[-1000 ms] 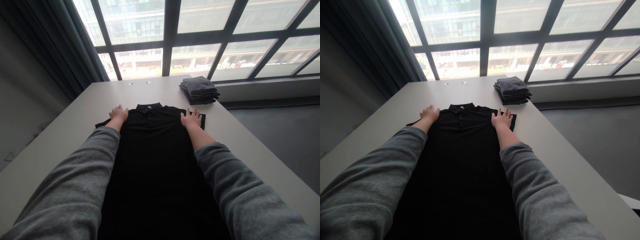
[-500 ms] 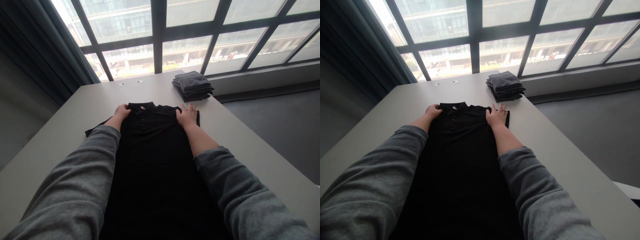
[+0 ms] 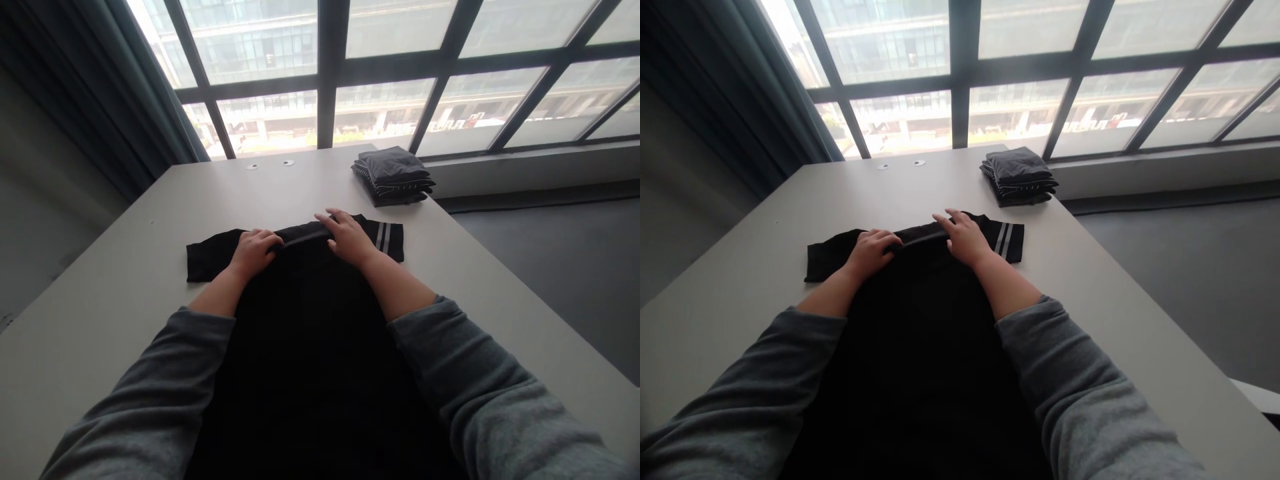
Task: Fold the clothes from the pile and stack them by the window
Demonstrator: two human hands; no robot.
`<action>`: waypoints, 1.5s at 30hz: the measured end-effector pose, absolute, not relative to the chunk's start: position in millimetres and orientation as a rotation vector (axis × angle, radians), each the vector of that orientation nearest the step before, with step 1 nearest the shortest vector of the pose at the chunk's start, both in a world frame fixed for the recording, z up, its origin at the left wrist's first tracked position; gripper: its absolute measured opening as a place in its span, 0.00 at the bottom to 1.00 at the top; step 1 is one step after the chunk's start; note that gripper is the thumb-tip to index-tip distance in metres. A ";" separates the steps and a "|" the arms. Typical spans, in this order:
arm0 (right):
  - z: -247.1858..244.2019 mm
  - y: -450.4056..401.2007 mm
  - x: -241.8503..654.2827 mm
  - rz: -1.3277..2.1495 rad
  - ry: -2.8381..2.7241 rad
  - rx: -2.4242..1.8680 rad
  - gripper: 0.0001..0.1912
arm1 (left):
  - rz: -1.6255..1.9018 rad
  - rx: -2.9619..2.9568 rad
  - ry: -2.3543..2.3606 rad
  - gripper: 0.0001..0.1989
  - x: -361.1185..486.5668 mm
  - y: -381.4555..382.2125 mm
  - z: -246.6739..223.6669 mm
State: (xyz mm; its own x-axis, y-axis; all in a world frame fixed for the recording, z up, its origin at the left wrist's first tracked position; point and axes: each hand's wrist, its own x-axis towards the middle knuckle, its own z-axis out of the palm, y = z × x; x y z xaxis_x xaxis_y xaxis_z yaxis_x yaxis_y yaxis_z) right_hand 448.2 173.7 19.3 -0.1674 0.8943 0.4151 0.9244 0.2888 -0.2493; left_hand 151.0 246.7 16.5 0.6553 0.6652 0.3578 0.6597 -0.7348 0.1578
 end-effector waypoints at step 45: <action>0.2 277.7 452.7 0.357 -1.995 -2.386 0.39 | -0.101 2.337 1.828 0.39 159.7 331.0 3.0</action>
